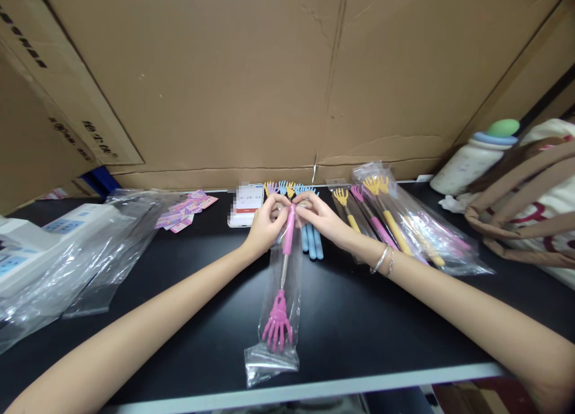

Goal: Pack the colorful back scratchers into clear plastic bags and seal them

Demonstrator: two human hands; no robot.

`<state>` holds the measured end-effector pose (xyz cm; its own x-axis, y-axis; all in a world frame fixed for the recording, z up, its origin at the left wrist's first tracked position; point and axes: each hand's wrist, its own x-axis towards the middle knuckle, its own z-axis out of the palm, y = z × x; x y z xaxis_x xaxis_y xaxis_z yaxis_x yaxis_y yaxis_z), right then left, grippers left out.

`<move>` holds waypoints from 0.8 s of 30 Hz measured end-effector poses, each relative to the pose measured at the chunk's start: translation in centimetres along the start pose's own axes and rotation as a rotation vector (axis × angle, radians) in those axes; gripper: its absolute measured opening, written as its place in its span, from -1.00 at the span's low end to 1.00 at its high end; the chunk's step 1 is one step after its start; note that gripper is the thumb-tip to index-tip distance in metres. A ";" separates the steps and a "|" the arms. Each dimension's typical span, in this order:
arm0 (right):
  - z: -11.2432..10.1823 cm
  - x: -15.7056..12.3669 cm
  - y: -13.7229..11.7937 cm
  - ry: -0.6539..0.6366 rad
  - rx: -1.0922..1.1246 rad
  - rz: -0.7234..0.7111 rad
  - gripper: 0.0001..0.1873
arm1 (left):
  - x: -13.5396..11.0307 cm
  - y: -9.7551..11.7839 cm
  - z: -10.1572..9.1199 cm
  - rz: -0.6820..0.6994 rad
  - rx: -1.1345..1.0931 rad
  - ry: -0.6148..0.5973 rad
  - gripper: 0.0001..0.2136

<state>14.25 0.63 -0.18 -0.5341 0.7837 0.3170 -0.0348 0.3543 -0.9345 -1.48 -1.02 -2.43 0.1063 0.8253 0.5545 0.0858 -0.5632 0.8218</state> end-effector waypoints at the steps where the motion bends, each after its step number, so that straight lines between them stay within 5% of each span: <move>1: 0.0 0.0 0.0 -0.001 0.012 0.005 -0.80 | 0.0 0.1 0.0 0.007 0.013 0.000 -0.95; 10: -0.3 0.1 0.3 -0.033 0.132 0.054 -0.66 | 0.0 0.3 -0.1 0.045 0.100 -0.005 -0.95; 24: -0.8 0.2 0.9 -0.083 -0.034 -0.093 -0.74 | -0.2 0.9 0.0 0.061 0.146 -0.015 -0.91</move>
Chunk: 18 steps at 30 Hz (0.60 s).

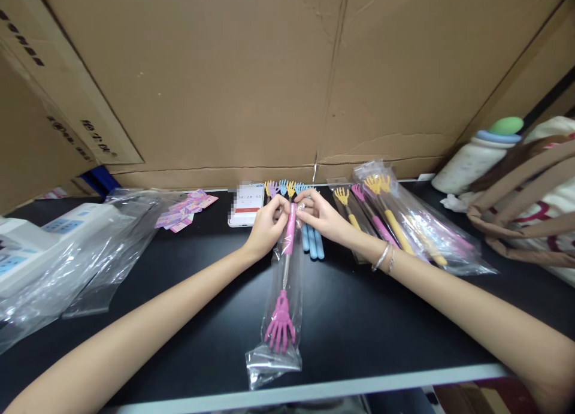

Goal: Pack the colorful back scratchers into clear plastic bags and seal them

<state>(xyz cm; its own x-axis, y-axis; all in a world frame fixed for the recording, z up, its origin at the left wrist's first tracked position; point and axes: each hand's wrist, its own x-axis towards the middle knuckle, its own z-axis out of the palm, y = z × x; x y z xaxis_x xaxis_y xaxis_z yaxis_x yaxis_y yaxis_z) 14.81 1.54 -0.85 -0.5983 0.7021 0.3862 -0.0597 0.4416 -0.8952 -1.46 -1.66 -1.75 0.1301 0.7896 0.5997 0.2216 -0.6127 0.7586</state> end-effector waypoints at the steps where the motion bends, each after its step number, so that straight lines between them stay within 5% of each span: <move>1: 0.0 0.0 0.0 0.001 -0.011 -0.004 -0.75 | 0.0 0.0 0.0 0.002 0.005 0.001 -0.91; 8: 0.0 -0.2 -0.8 0.008 -0.165 -0.005 -0.80 | 0.0 0.3 0.0 0.021 0.045 0.012 -0.94; 18: 0.6 -0.3 -1.6 0.050 0.138 0.252 -0.70 | -0.2 0.4 -0.1 0.068 0.064 0.111 -0.92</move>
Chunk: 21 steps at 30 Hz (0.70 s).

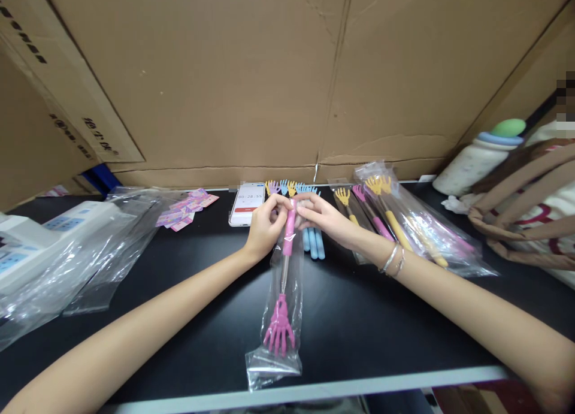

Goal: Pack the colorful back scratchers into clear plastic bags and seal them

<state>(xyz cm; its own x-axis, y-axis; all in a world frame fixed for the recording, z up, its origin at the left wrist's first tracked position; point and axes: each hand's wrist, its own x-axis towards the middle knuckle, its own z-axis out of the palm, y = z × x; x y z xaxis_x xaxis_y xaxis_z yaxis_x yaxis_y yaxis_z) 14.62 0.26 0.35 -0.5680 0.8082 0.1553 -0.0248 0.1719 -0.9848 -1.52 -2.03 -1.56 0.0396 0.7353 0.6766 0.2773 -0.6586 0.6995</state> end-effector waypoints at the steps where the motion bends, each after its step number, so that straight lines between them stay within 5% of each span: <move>1: 0.1 -0.1 -0.1 -0.009 0.011 0.031 -0.72 | 0.0 0.0 0.0 0.006 0.001 0.003 -0.92; 10: -1.3 0.6 -0.4 -0.144 -0.166 -0.030 -0.62 | 0.3 0.0 0.1 -0.053 -0.096 -0.030 -0.95; 21: -1.4 0.6 -1.0 -0.131 -0.026 -0.020 -0.69 | 0.6 1.6 0.4 -0.719 -0.575 -0.125 -0.71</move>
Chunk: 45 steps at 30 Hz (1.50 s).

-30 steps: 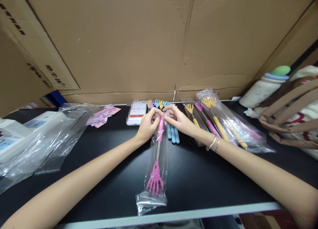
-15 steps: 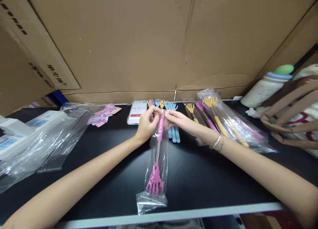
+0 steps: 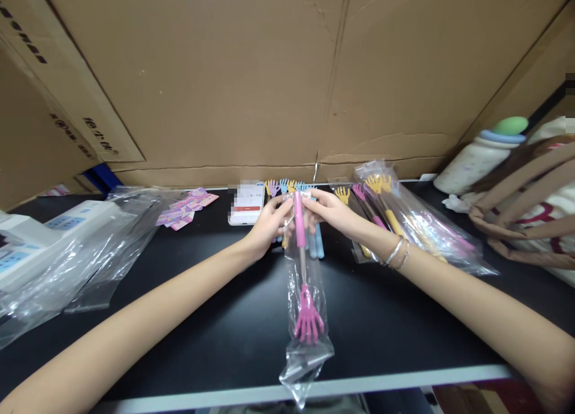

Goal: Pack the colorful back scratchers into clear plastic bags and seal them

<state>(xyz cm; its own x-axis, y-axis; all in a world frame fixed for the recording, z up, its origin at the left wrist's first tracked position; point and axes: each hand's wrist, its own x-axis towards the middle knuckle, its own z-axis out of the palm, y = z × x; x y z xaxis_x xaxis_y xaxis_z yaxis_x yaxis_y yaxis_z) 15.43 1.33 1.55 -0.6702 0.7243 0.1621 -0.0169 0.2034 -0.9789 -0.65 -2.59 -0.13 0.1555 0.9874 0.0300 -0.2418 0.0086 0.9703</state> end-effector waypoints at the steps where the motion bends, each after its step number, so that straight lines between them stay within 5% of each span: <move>1: 0.0 0.0 0.0 0.009 -0.003 0.001 -0.70 | -0.1 0.1 0.1 -0.019 -0.008 -0.043 -0.71; 6: 0.0 0.0 0.1 0.052 -0.012 -0.007 -0.73 | -0.2 0.5 0.1 -0.026 0.103 -0.162 -0.68; 14: 0.4 -0.2 -0.1 0.108 -0.081 -0.023 -0.78 | 0.7 0.9 -1.0 0.108 0.392 -0.118 -0.66; 21: 0.2 -0.1 0.7 0.111 -0.132 -0.011 -0.73 | 0.7 0.5 -1.2 0.123 0.436 -0.124 -0.77; 27: -0.3 0.2 1.4 0.129 -0.313 -0.174 -0.68 | 0.9 0.4 -1.5 0.184 0.489 -0.154 -0.79; 45: -0.5 0.1 1.5 0.072 -0.310 -0.177 -0.64 | 0.7 0.5 -1.4 0.197 0.517 -0.189 -0.81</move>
<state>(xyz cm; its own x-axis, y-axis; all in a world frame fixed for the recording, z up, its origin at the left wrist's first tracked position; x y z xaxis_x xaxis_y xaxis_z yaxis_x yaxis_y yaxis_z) 15.67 2.05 0.21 -0.6228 0.7021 0.3451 0.1052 0.5123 -0.8523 -1.97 -1.72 0.02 0.3345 0.9168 0.2182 0.2084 -0.2978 0.9316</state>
